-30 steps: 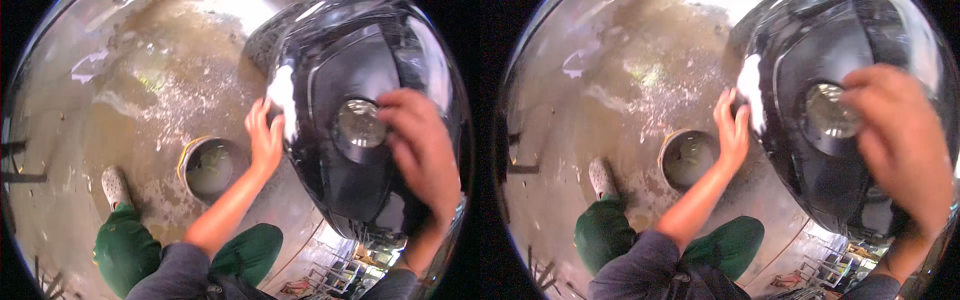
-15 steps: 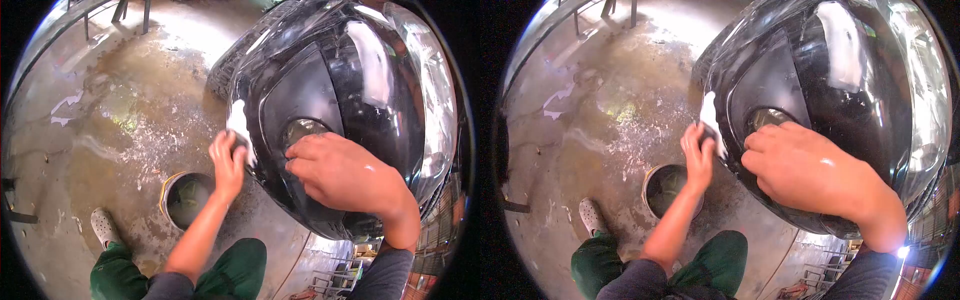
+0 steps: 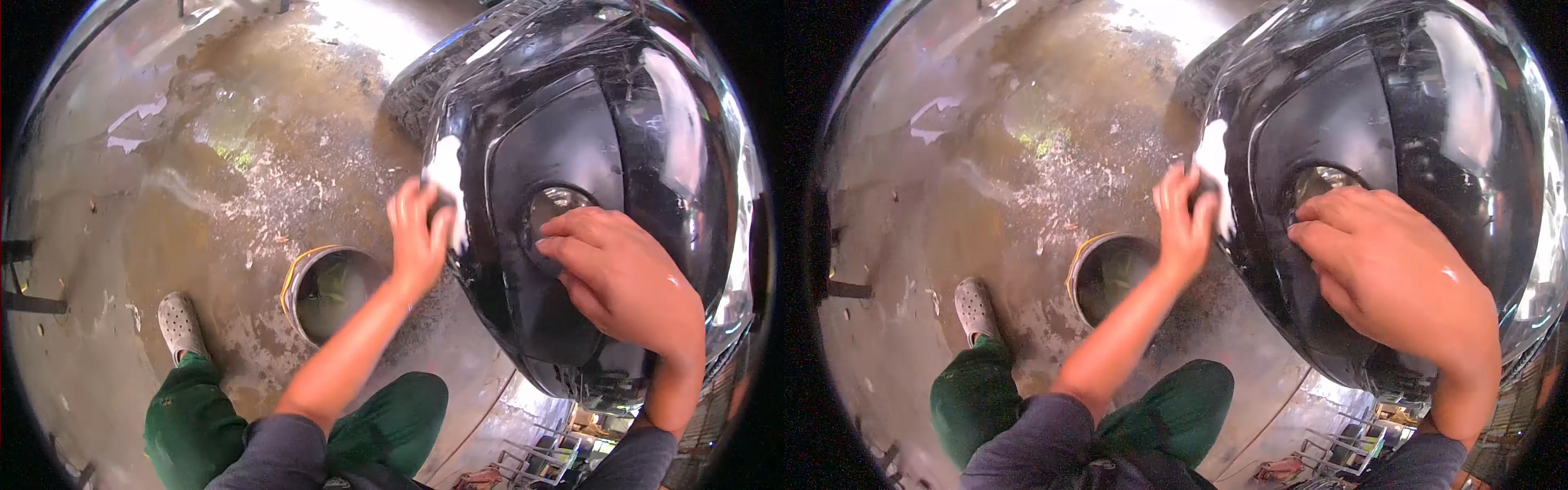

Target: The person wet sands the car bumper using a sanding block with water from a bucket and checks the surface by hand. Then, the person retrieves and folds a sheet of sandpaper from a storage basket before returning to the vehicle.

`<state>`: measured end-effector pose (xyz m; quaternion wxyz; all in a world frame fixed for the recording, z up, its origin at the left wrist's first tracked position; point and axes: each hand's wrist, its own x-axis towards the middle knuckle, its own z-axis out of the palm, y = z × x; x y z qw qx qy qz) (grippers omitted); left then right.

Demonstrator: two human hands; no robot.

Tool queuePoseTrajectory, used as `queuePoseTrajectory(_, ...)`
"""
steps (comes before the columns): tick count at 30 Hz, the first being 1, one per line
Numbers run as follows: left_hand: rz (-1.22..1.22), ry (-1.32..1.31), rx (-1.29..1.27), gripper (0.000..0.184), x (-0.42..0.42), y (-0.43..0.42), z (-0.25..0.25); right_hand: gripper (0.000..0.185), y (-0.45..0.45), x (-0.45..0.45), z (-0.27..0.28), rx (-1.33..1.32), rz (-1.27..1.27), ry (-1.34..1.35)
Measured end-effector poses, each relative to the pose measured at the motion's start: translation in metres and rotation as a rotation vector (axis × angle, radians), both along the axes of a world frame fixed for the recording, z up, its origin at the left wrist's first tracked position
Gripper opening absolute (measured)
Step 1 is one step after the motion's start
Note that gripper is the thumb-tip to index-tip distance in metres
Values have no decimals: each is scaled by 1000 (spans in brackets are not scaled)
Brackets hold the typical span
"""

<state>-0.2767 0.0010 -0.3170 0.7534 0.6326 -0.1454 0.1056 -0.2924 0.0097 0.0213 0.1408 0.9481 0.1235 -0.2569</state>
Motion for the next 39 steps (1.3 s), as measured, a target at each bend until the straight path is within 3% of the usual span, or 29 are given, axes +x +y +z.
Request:
queuePoseTrajectory(2, -198, 178, -117, 45, 67, 0, 13, 37, 3, 0, 4, 4, -32, 27)
queuePoseTrajectory(4, -326, 198, -63, 48, 109, -6, 16, 38, 6, 0, 3, -4, -31, -6)
queuePoseTrajectory(10, -149, 122, -65, 45, 21, 13, -6, 38, 3, 5, -1, -31, -8, -52)
queuePoseTrajectory(15, -253, 126, -41, 47, 93, 1, 18, 39, 8, 5, -9, -54, -18, -9)
queuePoseTrajectory(20, -55, 43, -60, 50, 9, 7, 2, 36, 10, 7, -12, -39, 27, -25)
queuePoseTrajectory(24, -179, 126, -37, 57, -58, 32, 6, 41, 13, 5, -14, -19, -12, 24)
queuePoseTrajectory(26, -96, 184, -156, 64, -55, 48, 24, 43, 17, 4, -16, -10, -23, 32)
queuePoseTrajectory(29, -263, 368, -595, 79, -49, 69, 83, 58, 22, 1, -21, 16, -28, 77)
queuePoseTrajectory(32, -486, 662, -1084, 83, -62, 74, 125, 68, 21, 2, -27, 52, -77, 87)
queuePoseTrajectory(35, -462, 554, -963, 71, -57, 88, 137, 66, 21, -2, -23, 37, -255, 111)
queuePoseTrajectory(38, -332, 303, -731, 75, -46, 69, 93, 56, 26, 0, -15, -1, -258, -52)
queuePoseTrajectory(39, -229, 251, -368, 79, -44, 59, 75, 52, 25, 1, -15, 10, -222, -130)
